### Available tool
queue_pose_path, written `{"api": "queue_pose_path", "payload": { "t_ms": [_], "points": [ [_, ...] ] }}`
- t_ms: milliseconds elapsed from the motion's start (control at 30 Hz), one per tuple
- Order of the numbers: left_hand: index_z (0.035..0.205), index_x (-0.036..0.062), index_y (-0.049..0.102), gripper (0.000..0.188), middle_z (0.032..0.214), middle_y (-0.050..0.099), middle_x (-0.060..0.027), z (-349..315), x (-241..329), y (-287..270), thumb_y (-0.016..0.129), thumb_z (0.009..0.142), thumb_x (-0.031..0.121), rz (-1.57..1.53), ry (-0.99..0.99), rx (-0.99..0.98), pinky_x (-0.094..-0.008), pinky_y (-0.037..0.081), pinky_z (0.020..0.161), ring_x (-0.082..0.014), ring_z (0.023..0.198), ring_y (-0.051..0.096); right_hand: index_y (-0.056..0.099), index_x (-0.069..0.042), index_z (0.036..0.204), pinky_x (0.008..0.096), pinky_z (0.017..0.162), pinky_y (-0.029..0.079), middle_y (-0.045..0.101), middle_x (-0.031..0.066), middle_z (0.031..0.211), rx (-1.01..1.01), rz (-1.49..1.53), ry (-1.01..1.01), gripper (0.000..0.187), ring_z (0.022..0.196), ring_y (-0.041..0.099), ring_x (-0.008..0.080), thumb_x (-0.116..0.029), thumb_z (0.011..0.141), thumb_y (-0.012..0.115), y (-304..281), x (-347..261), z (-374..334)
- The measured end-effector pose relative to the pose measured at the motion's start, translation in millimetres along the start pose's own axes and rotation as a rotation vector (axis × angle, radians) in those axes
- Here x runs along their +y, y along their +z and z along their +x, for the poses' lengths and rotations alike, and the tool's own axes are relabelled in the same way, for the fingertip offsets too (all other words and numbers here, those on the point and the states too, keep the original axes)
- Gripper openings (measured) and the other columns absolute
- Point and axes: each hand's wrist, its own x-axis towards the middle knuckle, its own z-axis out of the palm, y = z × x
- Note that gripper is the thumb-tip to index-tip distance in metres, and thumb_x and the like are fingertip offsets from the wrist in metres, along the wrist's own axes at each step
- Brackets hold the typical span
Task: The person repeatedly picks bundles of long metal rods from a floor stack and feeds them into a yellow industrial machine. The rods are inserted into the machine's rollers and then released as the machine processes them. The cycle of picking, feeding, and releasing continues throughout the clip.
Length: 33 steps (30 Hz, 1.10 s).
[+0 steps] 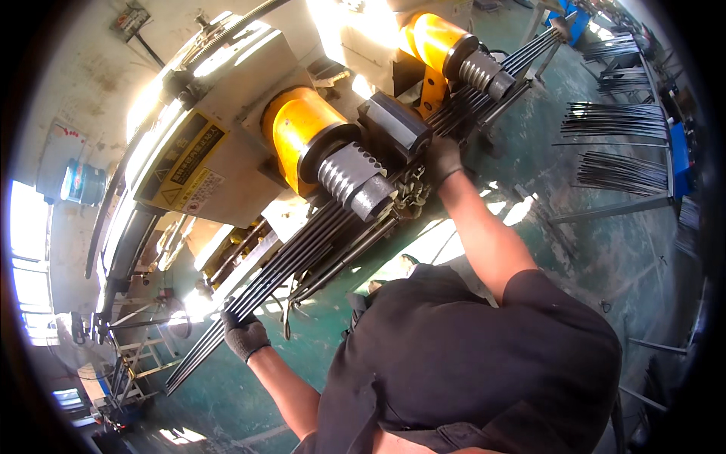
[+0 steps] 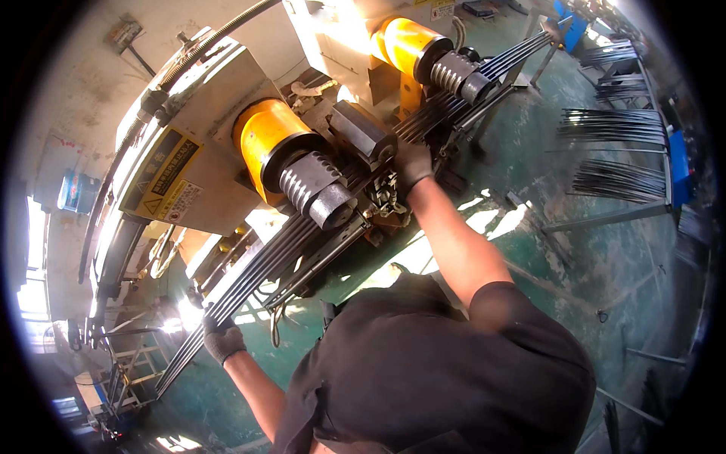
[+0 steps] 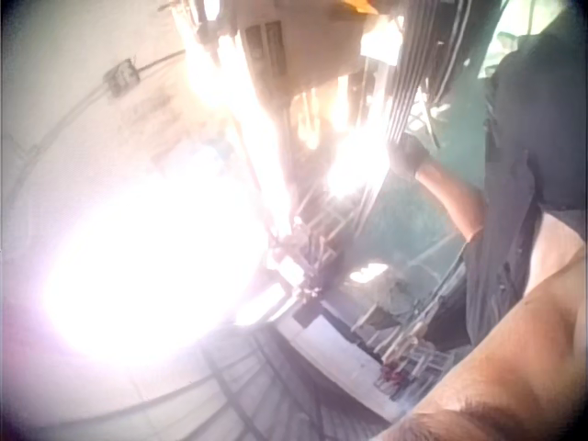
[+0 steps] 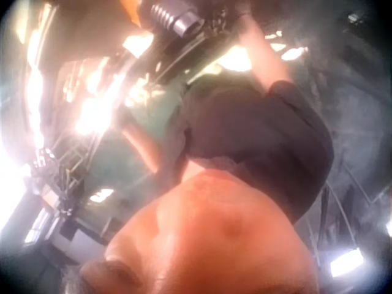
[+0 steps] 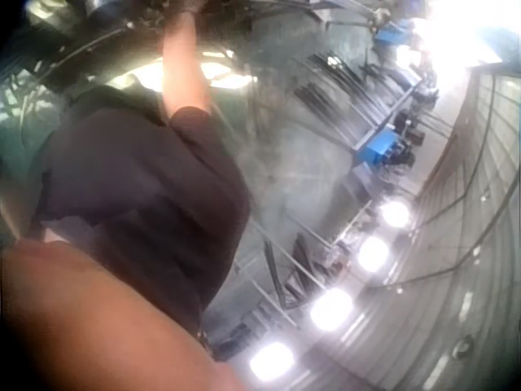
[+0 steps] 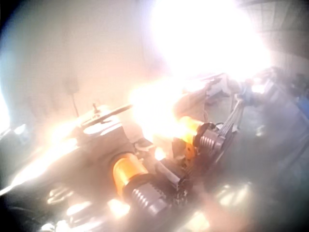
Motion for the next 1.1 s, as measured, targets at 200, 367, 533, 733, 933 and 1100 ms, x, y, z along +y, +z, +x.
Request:
{"api": "queue_pose_path", "payload": {
  "t_ms": [200,367,533,733,933,1100],
  "points": [
    [0.119,-0.0003,0.069,0.020,0.114,0.076,-0.0125,-26,-55,20,0.068,0.100,0.005,1.092,0.723,-0.538,-0.0351,0.055,0.095,-0.0247,0.107,0.072,0.071,-0.006,0.113,0.0373,0.077,0.059,0.075,0.0085,0.095,-0.031,-0.493,-0.332,0.023,0.087,0.076,0.0277,-0.015,0.092,0.070,-22,17,31],
    [0.123,-0.0008,0.069,0.028,0.125,0.074,-0.0153,-28,-43,32,0.062,0.106,0.021,-0.034,-0.034,-0.219,-0.0491,0.054,0.106,-0.0312,0.121,0.068,0.072,-0.009,0.115,0.0383,0.078,0.059,0.075,0.0051,0.097,-0.179,0.064,-0.073,0.020,0.090,0.074,0.0229,-0.018,0.097,0.073,-54,-14,92],
    [0.131,-0.0052,0.064,0.030,0.129,0.071,-0.0199,-27,-13,15,0.059,0.107,0.012,-0.136,-0.010,-0.167,-0.0465,0.056,0.110,-0.0316,0.124,0.067,0.072,-0.006,0.111,0.0368,0.075,0.058,0.073,0.0066,0.099,-0.171,0.300,-0.082,0.018,0.085,0.071,0.0210,-0.022,0.102,0.071,-35,-34,80],
    [0.133,-0.0030,0.062,0.033,0.130,0.070,-0.0173,-39,-39,39,0.061,0.108,0.018,-0.144,-0.019,-0.170,-0.0501,0.055,0.110,-0.0343,0.124,0.066,0.072,-0.006,0.128,0.0425,0.092,0.060,0.077,0.0116,0.118,-0.178,0.173,-0.118,0.043,0.111,0.073,0.0287,-0.040,0.103,0.067,-19,9,47],
    [0.130,0.0014,0.064,0.035,0.126,0.071,-0.0176,-68,-74,62,0.056,0.111,0.030,-0.031,-0.167,-0.194,-0.0482,0.055,0.108,-0.0323,0.120,0.068,0.085,-0.018,0.099,0.0442,0.090,0.062,0.076,0.0144,0.120,-0.209,-1.871,-0.970,0.018,0.107,0.075,0.0365,-0.028,0.087,0.075,-74,13,91],
    [0.127,0.0014,0.064,0.042,0.122,0.071,-0.0166,-78,-36,65,0.051,0.112,0.038,-0.202,-0.187,-0.096,-0.0536,0.053,0.108,-0.0357,0.118,0.068,0.064,-0.017,0.128,0.0492,0.102,0.051,0.065,0.0131,0.139,-0.283,-1.733,-1.015,0.036,0.126,0.062,0.0331,-0.033,0.096,0.064,-72,14,109]
  ]
}}
